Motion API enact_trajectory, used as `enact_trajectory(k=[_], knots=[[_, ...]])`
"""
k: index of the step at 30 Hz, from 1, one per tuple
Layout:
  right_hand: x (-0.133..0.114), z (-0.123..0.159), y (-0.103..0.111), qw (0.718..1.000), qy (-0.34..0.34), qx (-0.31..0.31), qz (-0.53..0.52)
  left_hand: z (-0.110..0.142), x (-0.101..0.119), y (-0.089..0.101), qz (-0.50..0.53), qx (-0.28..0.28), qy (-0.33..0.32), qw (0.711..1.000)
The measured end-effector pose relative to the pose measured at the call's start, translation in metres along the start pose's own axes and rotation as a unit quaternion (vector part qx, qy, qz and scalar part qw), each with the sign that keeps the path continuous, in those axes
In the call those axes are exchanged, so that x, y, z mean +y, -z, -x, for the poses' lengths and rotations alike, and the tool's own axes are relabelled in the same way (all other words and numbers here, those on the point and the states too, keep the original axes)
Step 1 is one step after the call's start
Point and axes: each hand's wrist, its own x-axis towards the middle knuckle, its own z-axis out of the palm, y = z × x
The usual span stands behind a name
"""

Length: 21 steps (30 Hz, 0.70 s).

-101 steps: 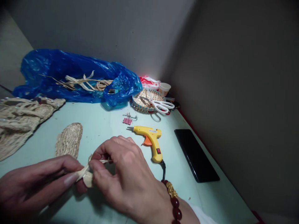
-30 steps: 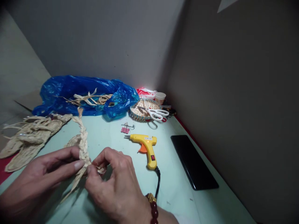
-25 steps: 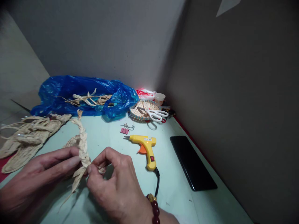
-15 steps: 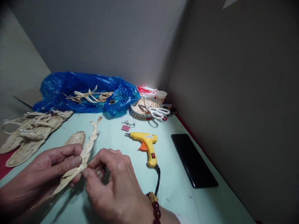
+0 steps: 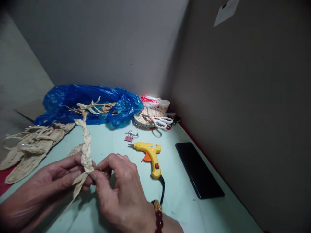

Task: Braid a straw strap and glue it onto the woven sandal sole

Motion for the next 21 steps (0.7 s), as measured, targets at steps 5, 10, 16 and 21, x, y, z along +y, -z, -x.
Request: enact_trajectory(k=[5,10,16,21], knots=[[-0.001,0.001,0.002,1.000,0.015,0.000,0.004,-0.002,-0.002,-0.005,0.054,-0.014,0.016,0.998],[-0.001,0.001,0.002,0.998,0.051,0.000,0.025,-0.006,0.002,0.007,-0.083,-0.050,-0.008,0.995],[0.004,0.003,-0.002,0.995,0.079,0.029,0.051,-0.001,-0.003,0.003,-0.203,0.045,-0.055,0.977],[0.004,0.004,-0.002,0.991,0.110,0.037,0.063,0.002,-0.007,0.001,-0.206,0.081,-0.096,0.971]])
